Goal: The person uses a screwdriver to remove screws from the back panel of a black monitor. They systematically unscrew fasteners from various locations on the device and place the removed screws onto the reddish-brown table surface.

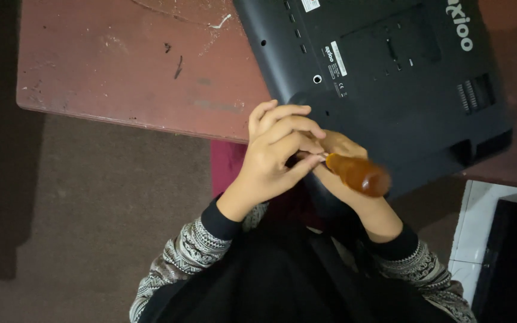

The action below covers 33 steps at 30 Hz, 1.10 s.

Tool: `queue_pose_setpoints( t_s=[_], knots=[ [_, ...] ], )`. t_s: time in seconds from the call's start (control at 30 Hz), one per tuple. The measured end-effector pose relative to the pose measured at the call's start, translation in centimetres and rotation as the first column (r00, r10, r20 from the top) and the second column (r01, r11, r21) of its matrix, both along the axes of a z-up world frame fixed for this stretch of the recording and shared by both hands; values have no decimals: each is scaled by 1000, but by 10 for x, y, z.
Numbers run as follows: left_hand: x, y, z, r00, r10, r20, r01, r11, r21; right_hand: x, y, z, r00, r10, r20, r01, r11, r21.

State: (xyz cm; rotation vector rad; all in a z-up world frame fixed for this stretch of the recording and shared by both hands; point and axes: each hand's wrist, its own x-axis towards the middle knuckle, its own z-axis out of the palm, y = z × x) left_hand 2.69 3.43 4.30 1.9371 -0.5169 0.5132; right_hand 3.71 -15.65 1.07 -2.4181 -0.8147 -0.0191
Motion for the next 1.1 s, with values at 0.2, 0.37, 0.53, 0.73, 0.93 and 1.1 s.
queue_pose_setpoints(
  t_s=[0.2,0.37,0.53,0.73,0.93,1.1],
  knots=[
    [3,-9,-22,999,5,-32,-7,997,-82,2,-13,-58,786,301,-540,371,470,801],
    [-3,-9,-18,999,34,40,-32,999,-39,-2,-21,-40,961,-208,-184,249,938,241],
    [-2,-7,-13,997,70,12,-70,998,2,5,9,-3,907,-279,-314,322,942,96],
    [5,-2,-10,999,17,-44,-17,1000,-4,13,0,-10,891,119,-438,189,780,596],
    [7,4,-3,997,-79,20,78,996,32,13,2,21,946,89,-310,79,867,492],
    [9,1,-14,999,-32,5,32,999,-21,13,4,16,872,139,-469,136,852,505]
  ],
)
